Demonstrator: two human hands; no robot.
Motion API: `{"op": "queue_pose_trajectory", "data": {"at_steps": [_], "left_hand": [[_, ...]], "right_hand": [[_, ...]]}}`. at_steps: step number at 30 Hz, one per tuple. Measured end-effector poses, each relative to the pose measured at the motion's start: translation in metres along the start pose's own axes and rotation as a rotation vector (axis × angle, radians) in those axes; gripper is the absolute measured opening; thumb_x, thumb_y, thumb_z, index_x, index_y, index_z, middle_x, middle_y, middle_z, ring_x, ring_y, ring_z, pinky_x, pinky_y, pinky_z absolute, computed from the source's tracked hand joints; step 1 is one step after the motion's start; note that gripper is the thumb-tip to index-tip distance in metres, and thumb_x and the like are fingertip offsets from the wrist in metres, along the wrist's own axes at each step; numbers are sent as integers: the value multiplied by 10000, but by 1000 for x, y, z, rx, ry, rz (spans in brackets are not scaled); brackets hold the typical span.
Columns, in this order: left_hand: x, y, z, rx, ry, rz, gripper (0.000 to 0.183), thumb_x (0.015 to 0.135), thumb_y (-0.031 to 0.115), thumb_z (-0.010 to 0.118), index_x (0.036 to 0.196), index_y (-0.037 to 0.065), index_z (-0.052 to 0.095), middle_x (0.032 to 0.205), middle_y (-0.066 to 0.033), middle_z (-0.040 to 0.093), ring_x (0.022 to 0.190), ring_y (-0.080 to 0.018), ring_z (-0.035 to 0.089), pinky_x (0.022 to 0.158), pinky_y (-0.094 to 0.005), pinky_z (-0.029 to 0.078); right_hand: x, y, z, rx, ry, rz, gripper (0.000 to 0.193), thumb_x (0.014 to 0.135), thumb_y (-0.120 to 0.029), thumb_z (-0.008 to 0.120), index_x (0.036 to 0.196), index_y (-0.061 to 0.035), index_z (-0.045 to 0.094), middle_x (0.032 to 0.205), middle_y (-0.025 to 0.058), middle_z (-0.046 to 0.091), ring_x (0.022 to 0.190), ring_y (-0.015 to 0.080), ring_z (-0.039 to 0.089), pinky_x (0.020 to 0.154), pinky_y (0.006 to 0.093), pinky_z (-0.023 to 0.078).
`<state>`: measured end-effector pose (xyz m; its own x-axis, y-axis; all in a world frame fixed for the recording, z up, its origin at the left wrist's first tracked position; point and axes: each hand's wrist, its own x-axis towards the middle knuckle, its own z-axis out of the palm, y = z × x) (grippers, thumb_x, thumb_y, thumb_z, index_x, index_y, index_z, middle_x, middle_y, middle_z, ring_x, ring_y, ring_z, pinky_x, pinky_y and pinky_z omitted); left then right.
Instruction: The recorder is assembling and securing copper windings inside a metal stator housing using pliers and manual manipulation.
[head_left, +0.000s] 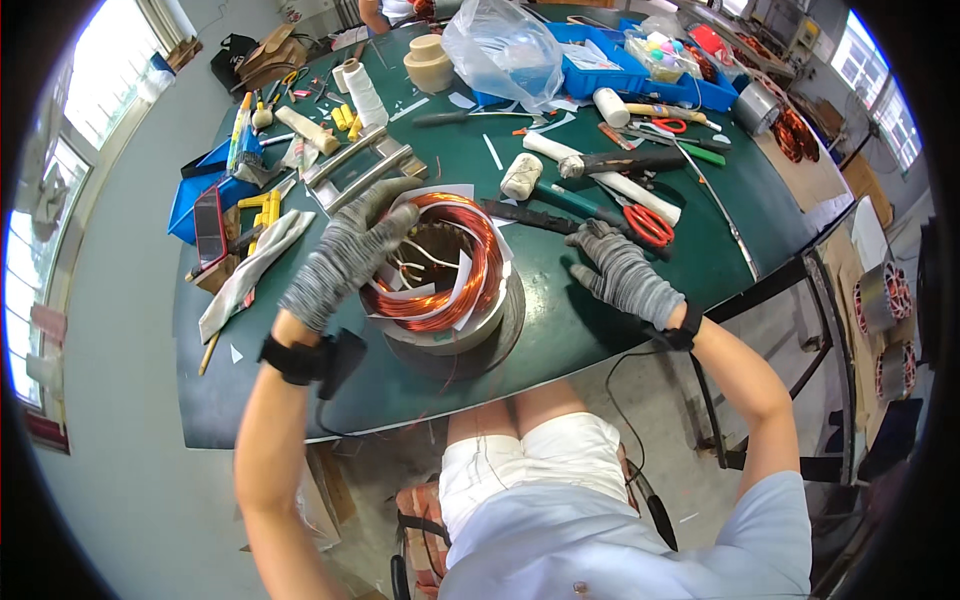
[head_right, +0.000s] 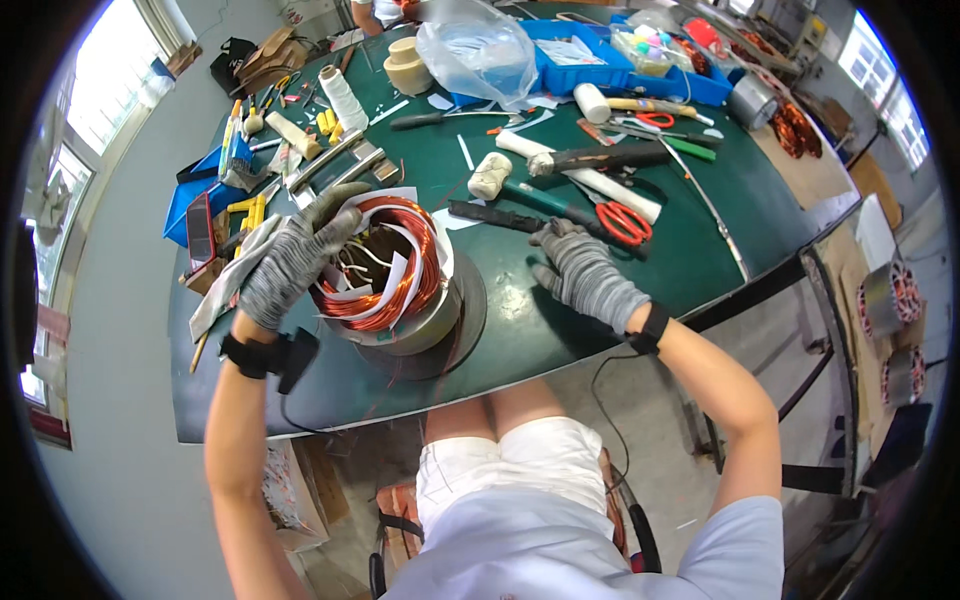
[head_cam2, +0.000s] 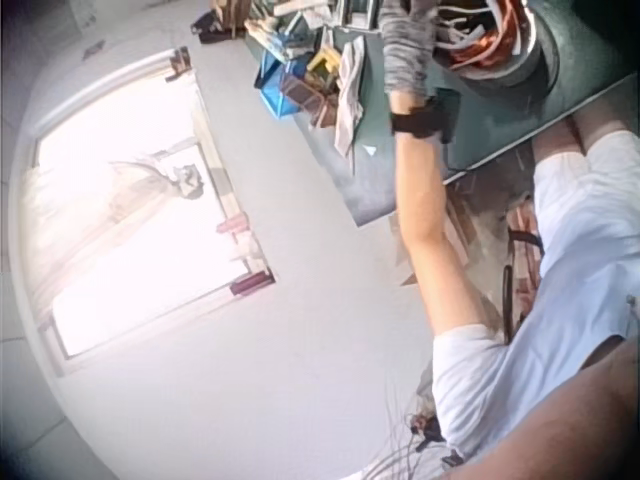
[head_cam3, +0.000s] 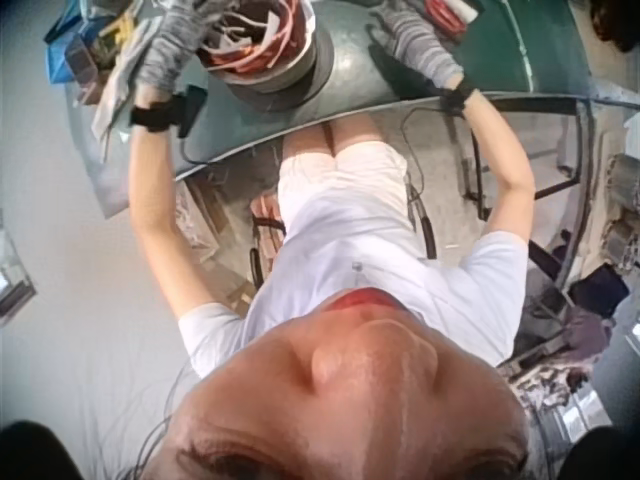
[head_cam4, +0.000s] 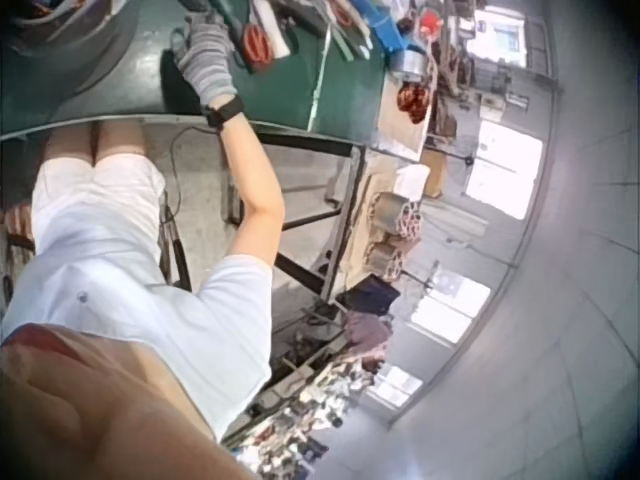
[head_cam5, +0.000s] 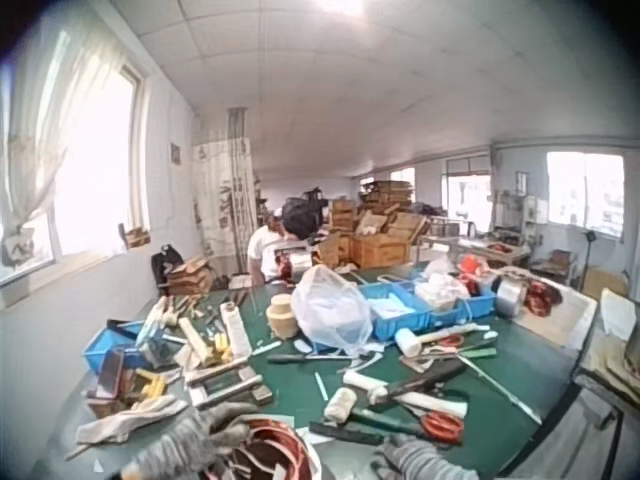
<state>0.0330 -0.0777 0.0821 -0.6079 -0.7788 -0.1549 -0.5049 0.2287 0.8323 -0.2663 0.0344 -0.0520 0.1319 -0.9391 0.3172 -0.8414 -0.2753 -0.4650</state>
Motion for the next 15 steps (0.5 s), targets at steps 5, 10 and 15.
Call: {"op": "queue_pose_trajectory", "data": {"at_steps": [5,10,15], "left_hand": [[10,-37,1,-81,87,227,386,866,166,468,1224,21,484,842,-50,592,565,-67,528,460,-200,455],[7,-28,1,-103,39,149,389,863,161,463,1225,23,495,985,-74,590,895,-124,542,795,-260,436],[7,-35,6,-224,223,192,423,862,159,399,1249,-1,460,1188,-139,551,1115,-192,509,963,-290,376]], "right_hand": [[11,14,-17,-13,-209,-9,269,797,-198,584,1021,-51,604,952,162,585,913,326,559,835,393,435],[21,86,-65,-18,130,226,147,794,-143,575,891,-38,614,867,152,599,838,333,568,783,388,451],[22,157,-85,-278,48,409,141,761,-110,596,888,-52,618,861,161,604,845,333,571,794,400,451]]}}
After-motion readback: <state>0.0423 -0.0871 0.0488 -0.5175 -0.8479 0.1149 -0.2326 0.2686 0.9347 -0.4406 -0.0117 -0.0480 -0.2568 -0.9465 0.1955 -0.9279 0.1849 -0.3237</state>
